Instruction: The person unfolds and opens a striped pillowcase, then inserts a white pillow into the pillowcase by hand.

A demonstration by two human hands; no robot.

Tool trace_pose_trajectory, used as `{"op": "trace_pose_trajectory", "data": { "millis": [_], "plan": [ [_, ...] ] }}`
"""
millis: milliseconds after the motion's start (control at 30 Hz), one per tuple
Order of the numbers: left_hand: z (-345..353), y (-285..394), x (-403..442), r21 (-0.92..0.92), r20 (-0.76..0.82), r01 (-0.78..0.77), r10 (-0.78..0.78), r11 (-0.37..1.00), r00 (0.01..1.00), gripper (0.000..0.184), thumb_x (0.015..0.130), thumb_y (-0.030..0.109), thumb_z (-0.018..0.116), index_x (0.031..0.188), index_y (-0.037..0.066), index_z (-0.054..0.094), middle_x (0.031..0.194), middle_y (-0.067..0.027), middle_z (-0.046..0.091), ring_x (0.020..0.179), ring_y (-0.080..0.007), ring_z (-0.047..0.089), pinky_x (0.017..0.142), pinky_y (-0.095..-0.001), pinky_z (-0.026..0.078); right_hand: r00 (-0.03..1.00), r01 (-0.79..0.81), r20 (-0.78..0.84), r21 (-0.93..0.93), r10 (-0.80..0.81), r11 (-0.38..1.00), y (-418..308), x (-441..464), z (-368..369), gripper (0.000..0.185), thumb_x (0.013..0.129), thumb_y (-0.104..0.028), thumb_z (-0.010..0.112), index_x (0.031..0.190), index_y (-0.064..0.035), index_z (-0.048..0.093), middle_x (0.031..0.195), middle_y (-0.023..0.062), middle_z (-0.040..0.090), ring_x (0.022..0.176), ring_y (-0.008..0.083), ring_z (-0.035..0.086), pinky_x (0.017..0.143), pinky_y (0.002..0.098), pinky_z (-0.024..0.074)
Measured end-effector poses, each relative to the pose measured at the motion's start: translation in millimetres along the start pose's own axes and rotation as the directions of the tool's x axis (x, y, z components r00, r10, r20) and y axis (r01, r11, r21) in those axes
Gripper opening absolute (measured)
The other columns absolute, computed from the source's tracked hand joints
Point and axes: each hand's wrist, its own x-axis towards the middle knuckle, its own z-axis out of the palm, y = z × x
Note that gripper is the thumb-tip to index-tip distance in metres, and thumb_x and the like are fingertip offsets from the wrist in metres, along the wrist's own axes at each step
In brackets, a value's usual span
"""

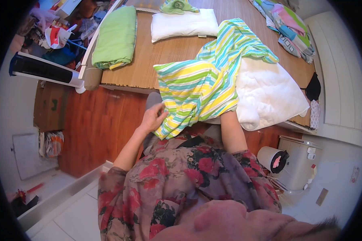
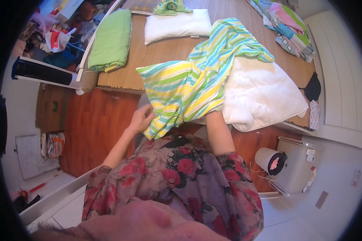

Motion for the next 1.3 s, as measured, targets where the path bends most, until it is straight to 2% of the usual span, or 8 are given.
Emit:
{"op": "trace_pose_trajectory", "data": {
  "millis": [33,233,567,800,1000,1100,1167,1300],
  "plan": [
    [-3.7,0.5,4.4,-0.051,-0.052,0.034,-0.037,0.998,0.998,0.047,0.083,0.019,0.064,0.125,0.007,0.048,0.103,-0.0104,0.059,0.086,-0.0215,0.059,0.073,-0.0304,0.048,1.0,-0.001,-0.009,-0.01,0.001,1.0,1.3,0.3,-0.1,0.045,0.099,-0.031,0.035,0.137,-0.0086,0.029,0.134,0.0114,0.041,0.121,0.0259,0.042,0.103,0.0374,0.0367],
    [-32.5,32.3,54.1,-0.577,-0.395,-0.266,0.021,0.772,0.918,0.063,0.085,0.024,0.064,0.136,0.002,0.035,0.113,-0.0115,0.056,0.101,-0.0174,0.053,0.09,-0.0309,0.044,0.999,-0.032,-0.004,-0.08,0.032,0.996,13.4,-8.9,17.4,0.044,0.099,-0.03,0.035,0.136,-0.0085,0.03,0.133,0.0109,0.042,0.12,0.025,0.042,0.102,0.0361,0.037],
    [-21.3,80.9,64.7,-0.734,-0.07,0.032,-0.122,0.679,0.99,0.038,0.086,0.029,0.064,0.116,0.006,0.06,0.095,-0.005,0.064,0.087,-0.0091,0.056,0.079,-0.0243,0.045,0.999,-0.042,-0.029,-0.186,0.037,0.982,17.9,-26.1,30.7,0.042,0.099,-0.028,0.036,0.135,-0.0082,0.032,0.131,0.0101,0.044,0.118,0.0236,0.044,0.102,0.034,0.0374],
    [-50.7,83.5,71.5,-0.167,0.266,-0.025,0.07,0.986,0.961,0.033,0.087,0.025,0.061,0.102,-0.004,0.065,0.087,-0.007,0.067,0.074,-0.0099,0.056,0.07,-0.0275,0.047,0.997,-0.072,-0.025,-0.24,0.068,0.968,37.4,-14.2,46.6,0.039,0.1,-0.027,0.035,0.133,-0.0076,0.034,0.128,0.0098,0.047,0.116,0.0225,0.046,0.099,0.0333,0.0407],
    [-34.5,74.5,91.5,-0.026,0.334,-0.073,0.078,0.997,0.939,0.039,0.086,0.033,0.058,0.082,-0.005,0.064,0.055,-0.0098,0.054,0.055,-0.0104,0.049,0.052,-0.0338,0.041,0.971,-0.142,0.223,0.255,0.085,0.957,59.4,-11.4,19.4,0.037,0.1,-0.026,0.035,0.131,-0.0072,0.036,0.125,0.0105,0.049,0.112,0.0227,0.049,0.097,0.035,0.0428],
    [-22.3,70.9,86.7,0.042,0.219,-0.069,0.059,0.997,0.974,0.034,0.086,0.029,0.057,0.078,-0.003,0.063,0.053,-0.0123,0.051,0.051,-0.0144,0.049,0.051,-0.0355,0.04,0.996,-0.092,-0.049,-0.367,0.08,0.926,65.0,-15.6,15.7,0.037,0.1,-0.026,0.034,0.131,-0.0068,0.036,0.125,0.0108,0.049,0.112,0.0225,0.049,0.097,0.0341,0.0432],
    [-19.3,88.1,85.0,0.078,0.085,-0.125,0.118,0.989,0.989,0.029,0.085,0.027,0.057,0.079,-0.001,0.064,0.058,-0.0177,0.054,0.05,-0.0214,0.053,0.052,-0.0367,0.041,0.969,-0.163,0.223,0.247,0.107,0.955,66.6,-15.0,9.1,0.037,0.1,-0.026,0.034,0.131,-0.0068,0.036,0.124,0.0104,0.049,0.112,0.0222,0.049,0.096,0.0336,0.0435],
    [1.4,108.2,95.7,0.026,-0.012,-0.261,0.261,0.965,0.965,0.024,0.085,0.023,0.057,0.08,0.002,0.065,0.069,-0.0188,0.06,0.061,-0.0326,0.06,0.056,-0.0382,0.044,0.981,-0.12,0.182,0.278,0.07,0.953,87.2,-15.8,-5.7,0.037,0.1,-0.025,0.033,0.132,-0.0066,0.036,0.127,0.0105,0.048,0.113,0.0224,0.049,0.097,0.0337,0.0431]
  ]
}}
